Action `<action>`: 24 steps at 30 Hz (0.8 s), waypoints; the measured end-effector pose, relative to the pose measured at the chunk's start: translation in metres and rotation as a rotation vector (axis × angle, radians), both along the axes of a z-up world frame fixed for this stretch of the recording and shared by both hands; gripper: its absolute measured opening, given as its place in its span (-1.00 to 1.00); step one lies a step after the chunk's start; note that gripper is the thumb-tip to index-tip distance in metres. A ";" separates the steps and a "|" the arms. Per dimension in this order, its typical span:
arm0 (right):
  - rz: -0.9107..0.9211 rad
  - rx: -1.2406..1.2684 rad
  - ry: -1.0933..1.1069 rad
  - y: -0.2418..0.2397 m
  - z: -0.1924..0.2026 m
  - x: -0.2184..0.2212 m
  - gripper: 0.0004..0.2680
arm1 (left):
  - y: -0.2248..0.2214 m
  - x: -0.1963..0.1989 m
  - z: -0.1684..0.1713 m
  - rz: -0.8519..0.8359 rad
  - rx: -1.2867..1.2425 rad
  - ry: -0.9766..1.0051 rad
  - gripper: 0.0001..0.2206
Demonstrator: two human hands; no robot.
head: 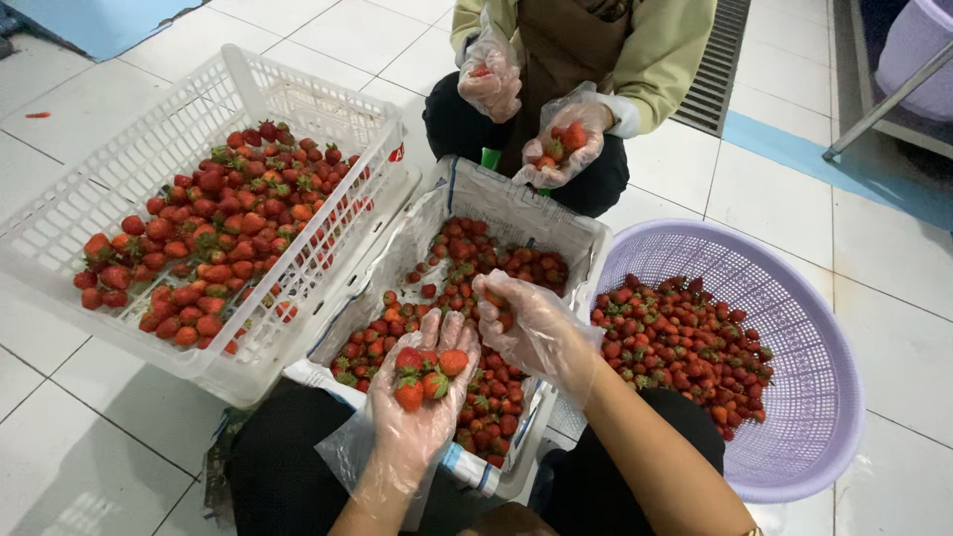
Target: The person sits on the floor and removes the green tops from strawberries by hand. They pick strawberries from a white crate, twist off the stems, and place the hulled fruit into a purple colander.
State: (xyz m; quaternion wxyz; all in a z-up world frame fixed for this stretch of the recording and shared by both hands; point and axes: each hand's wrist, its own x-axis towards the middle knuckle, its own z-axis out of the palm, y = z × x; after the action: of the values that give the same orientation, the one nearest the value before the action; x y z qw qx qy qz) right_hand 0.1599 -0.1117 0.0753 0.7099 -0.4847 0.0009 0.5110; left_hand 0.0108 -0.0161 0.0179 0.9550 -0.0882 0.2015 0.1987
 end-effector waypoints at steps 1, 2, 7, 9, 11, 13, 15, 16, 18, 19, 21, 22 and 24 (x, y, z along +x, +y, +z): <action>0.004 0.018 0.017 0.000 -0.001 0.000 -0.84 | -0.001 0.000 0.003 0.003 -0.012 0.007 -0.50; 0.003 0.018 0.020 0.000 -0.002 0.001 -0.83 | -0.001 0.000 0.005 0.000 -0.008 -0.002 -0.51; -0.032 0.011 0.074 -0.003 -0.005 0.002 -0.80 | -0.001 0.000 0.004 -0.015 0.023 -0.021 -0.53; -0.030 0.053 0.090 -0.003 -0.005 0.002 -0.79 | 0.000 0.000 -0.002 -0.019 0.034 -0.044 -0.53; -0.009 0.080 0.073 -0.002 -0.005 0.003 -0.79 | 0.000 0.001 -0.010 -0.007 0.042 -0.138 -0.53; 0.028 0.095 0.023 -0.002 -0.007 0.003 -0.80 | 0.000 0.001 -0.020 0.017 0.048 -0.303 -0.54; 0.034 0.128 0.082 -0.005 -0.006 0.004 -0.73 | 0.001 -0.002 -0.027 0.003 0.055 -0.302 -0.55; 0.037 0.146 0.110 -0.007 -0.005 0.005 -0.67 | 0.002 -0.002 -0.029 -0.004 0.060 -0.303 -0.56; 0.105 0.200 0.071 -0.011 -0.003 0.007 -0.64 | 0.002 -0.001 -0.031 -0.014 0.036 -0.255 -0.55; 0.137 0.227 0.052 -0.012 -0.002 0.007 -0.62 | 0.003 -0.001 -0.031 -0.021 0.025 -0.230 -0.55; 0.090 0.182 0.104 -0.014 -0.002 0.006 -0.60 | 0.004 -0.002 -0.031 -0.040 0.017 -0.249 -0.56; 0.067 0.159 0.129 -0.015 -0.002 0.005 -0.59 | 0.004 -0.002 -0.031 -0.050 0.014 -0.259 -0.56; 0.102 0.195 0.128 -0.017 -0.002 0.003 -0.58 | 0.004 -0.002 -0.030 -0.045 0.020 -0.250 -0.56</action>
State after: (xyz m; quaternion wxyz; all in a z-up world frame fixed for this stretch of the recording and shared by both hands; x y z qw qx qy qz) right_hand 0.1629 -0.1283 0.0731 0.7252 -0.3792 -0.0282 0.5741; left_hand 0.0085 -0.0123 -0.0123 0.9778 -0.0982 0.0810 0.1666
